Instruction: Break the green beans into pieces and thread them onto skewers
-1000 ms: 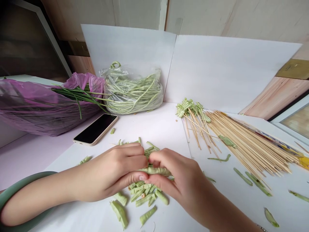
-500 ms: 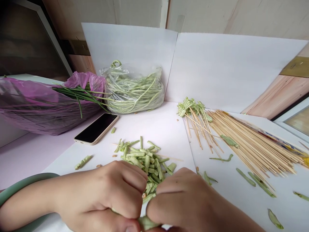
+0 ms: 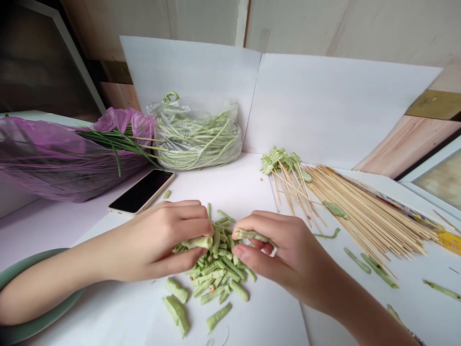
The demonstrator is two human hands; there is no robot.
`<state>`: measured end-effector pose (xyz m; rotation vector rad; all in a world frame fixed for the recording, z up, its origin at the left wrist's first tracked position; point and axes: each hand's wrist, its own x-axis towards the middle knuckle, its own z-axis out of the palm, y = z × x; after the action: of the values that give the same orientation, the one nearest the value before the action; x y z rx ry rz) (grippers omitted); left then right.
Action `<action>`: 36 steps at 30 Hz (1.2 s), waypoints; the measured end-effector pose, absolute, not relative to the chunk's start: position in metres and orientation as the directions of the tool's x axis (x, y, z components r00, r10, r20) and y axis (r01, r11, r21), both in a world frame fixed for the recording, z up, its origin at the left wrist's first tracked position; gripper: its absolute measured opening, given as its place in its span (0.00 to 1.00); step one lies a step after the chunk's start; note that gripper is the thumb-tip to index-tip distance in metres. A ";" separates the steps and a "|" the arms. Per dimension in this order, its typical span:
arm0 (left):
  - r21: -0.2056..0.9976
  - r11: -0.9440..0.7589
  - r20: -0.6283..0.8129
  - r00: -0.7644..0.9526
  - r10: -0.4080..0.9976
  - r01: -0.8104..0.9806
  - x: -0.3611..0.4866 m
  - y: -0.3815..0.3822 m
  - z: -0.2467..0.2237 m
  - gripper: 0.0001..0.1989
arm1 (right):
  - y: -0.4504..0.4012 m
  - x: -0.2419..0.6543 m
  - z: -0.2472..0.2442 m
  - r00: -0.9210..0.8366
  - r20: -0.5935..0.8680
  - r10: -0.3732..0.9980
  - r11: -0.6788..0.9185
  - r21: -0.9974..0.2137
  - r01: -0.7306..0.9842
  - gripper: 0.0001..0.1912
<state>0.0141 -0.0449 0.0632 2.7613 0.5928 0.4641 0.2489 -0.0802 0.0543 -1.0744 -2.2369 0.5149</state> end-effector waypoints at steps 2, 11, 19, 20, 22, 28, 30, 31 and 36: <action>0.265 -0.864 0.165 0.862 0.479 0.429 0.016 -0.040 0.059 0.06 | -0.079 0.248 0.051 -0.498 0.320 0.806 0.586 -0.550 0.596 0.07; 0.282 -0.802 0.129 0.808 0.575 0.526 0.018 -0.034 0.050 0.13 | -0.076 0.248 0.038 -0.561 0.219 0.798 0.592 -0.458 0.663 0.22; 0.334 -0.833 0.240 0.815 0.528 0.442 0.022 -0.045 0.045 0.20 | -0.083 0.236 0.013 -0.467 0.382 0.798 0.599 -0.589 0.543 0.14; 0.338 -0.838 0.234 0.825 0.515 0.428 0.023 -0.047 0.045 0.19 | -0.084 0.235 0.011 -0.473 0.413 0.778 0.626 -0.574 0.528 0.15; 0.364 -0.846 0.229 0.843 0.486 0.389 0.023 -0.050 0.045 0.16 | -0.086 0.233 0.010 -0.493 0.481 0.725 0.688 -0.527 0.498 0.15; 0.426 -0.820 0.272 0.811 0.519 0.382 0.021 -0.048 0.047 0.14 | -0.084 0.234 0.030 -0.503 0.349 0.791 0.610 -0.518 0.600 0.06; 0.418 -0.816 0.265 0.806 0.530 0.399 0.021 -0.047 0.047 0.15 | -0.084 0.234 0.034 -0.535 0.356 0.766 0.641 -0.479 0.600 0.05; 0.413 -0.816 0.257 0.809 0.529 0.403 0.021 -0.047 0.046 0.15 | -0.084 0.233 0.034 -0.543 0.377 0.750 0.661 -0.456 0.596 0.06; 0.412 -0.817 0.185 0.840 0.509 0.404 0.023 -0.050 0.044 0.16 | -0.087 0.231 0.030 -0.571 0.391 0.722 0.691 -0.370 0.621 0.07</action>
<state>0.0235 -0.0501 0.0443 2.6593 0.6843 0.4093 0.2309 -0.0870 0.0298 -1.0303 -2.3825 0.2602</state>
